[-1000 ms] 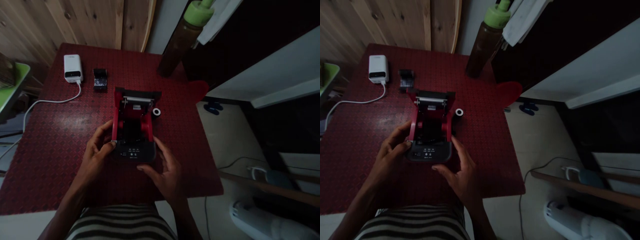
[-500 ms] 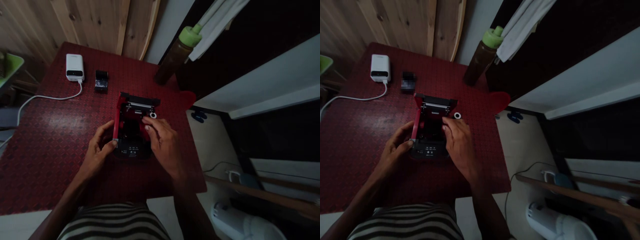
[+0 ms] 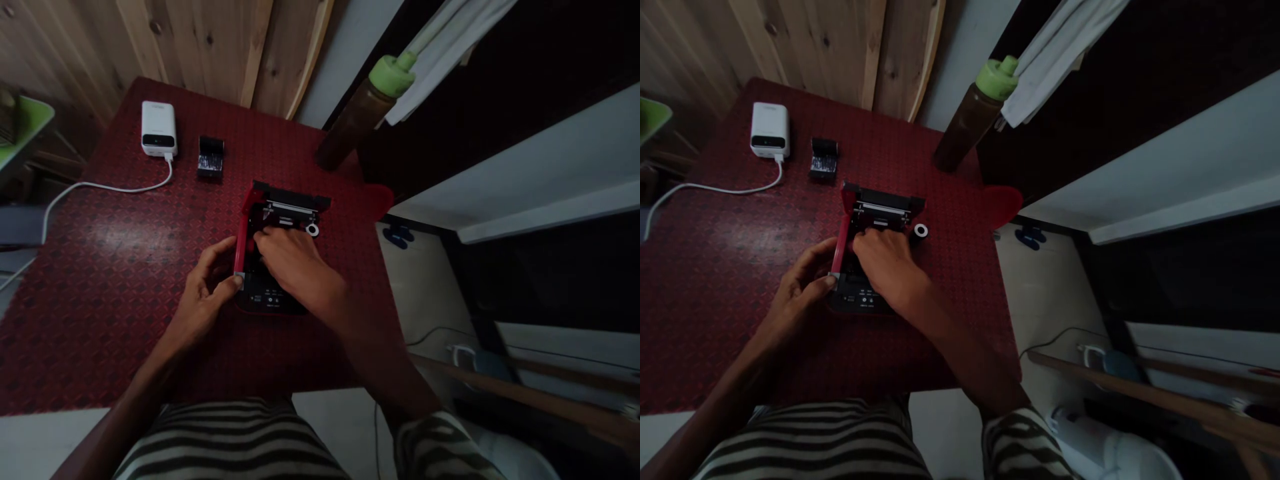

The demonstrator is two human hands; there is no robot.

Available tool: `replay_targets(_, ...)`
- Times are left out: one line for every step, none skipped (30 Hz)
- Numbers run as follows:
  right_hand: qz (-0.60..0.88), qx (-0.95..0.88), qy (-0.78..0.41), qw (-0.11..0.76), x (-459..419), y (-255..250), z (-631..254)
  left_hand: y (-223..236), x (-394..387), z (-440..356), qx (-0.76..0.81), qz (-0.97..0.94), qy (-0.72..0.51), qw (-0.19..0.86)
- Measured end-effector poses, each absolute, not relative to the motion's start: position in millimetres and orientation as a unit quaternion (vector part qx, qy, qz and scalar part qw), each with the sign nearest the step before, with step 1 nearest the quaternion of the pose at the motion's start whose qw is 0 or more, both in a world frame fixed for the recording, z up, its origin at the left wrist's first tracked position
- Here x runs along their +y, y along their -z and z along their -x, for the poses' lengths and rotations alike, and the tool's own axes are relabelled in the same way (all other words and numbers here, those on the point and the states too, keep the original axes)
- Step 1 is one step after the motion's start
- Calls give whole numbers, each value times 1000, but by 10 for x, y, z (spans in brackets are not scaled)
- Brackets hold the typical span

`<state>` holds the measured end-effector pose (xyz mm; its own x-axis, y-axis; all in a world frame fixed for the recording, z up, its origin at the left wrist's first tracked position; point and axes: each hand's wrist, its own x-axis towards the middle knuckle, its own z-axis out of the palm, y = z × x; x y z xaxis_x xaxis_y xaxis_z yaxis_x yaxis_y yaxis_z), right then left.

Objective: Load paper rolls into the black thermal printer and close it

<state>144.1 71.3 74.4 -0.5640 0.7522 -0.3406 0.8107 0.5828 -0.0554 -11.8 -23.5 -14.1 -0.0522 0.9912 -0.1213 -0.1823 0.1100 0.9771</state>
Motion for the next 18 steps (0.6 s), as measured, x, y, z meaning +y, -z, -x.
replay_targets(-440, 880, 97, 148, 730, -739, -1430, 137, -233, 120, 495, -408, -530, 556)
replay_targets(-435, 882, 95, 153, 746, -733, -1430, 133, -233, 121, 495, -407, -530, 555)
replay_targets(-431, 884, 96, 154, 757, -728, -1438, 127, -234, 122, 498, -405, -528, 555)
replay_targets(-432, 884, 99, 149, 760, -728, -1450, 122, -236, 122, 502, -404, -527, 555)
replay_targets(-439, 882, 103, 139, 753, -734, -1465, 117, -238, 122, 505, -403, -525, 554)
replay_targets(-451, 878, 106, 124, 732, -747, -1484, 112, -240, 122, 507, -404, -524, 553)
replay_targets(-465, 873, 108, 103, 696, -766, -1510, 106, -243, 121, 507, -405, -523, 553)
replay_targets(-477, 869, 109, 76, 648, -792, -1547, 101, -246, 120, 505, -406, -524, 553)
replay_targets(-485, 867, 112, 42, 588, -825, -1600, 95, -249, 118, 503, -405, -525, 554)
replay_targets(-484, 866, 122, -3, 522, -861, -1674, 88, -252, 116, 503, -402, -526, 556)
replay_targets(-478, 865, 138, -61, 453, -898, -1772, 82, -255, 114, 503, -397, -525, 560)
replay_targets(-466, 861, 157, -128, 385, -930, -1895, 77, -258, 112, 505, -390, -523, 565)
replay_targets(-452, 851, 180, -199, 321, -951, -2040, 73, -260, 112, 506, -384, -521, 570)
replay_targets(-444, 834, 201, -261, 261, -955, -2199, 72, -262, 113, 509, -379, -519, 573)
replay_targets(-441, 813, 219, -310, 205, -936, -2366, 74, -262, 116, 512, -379, -516, 573)
replay_targets(-454, 787, 234, -346, 153, -891, -2528, 78, -262, 121, 515, -381, -514, 570)
replay_targets(-473, 759, 247, -373, 103, -818, -2674, 85, -261, 126, 517, -385, -513, 566)
replay_targets(-495, 731, 263, -389, 55, -718, -2796, 92, -259, 131, 521, -388, -513, 561)
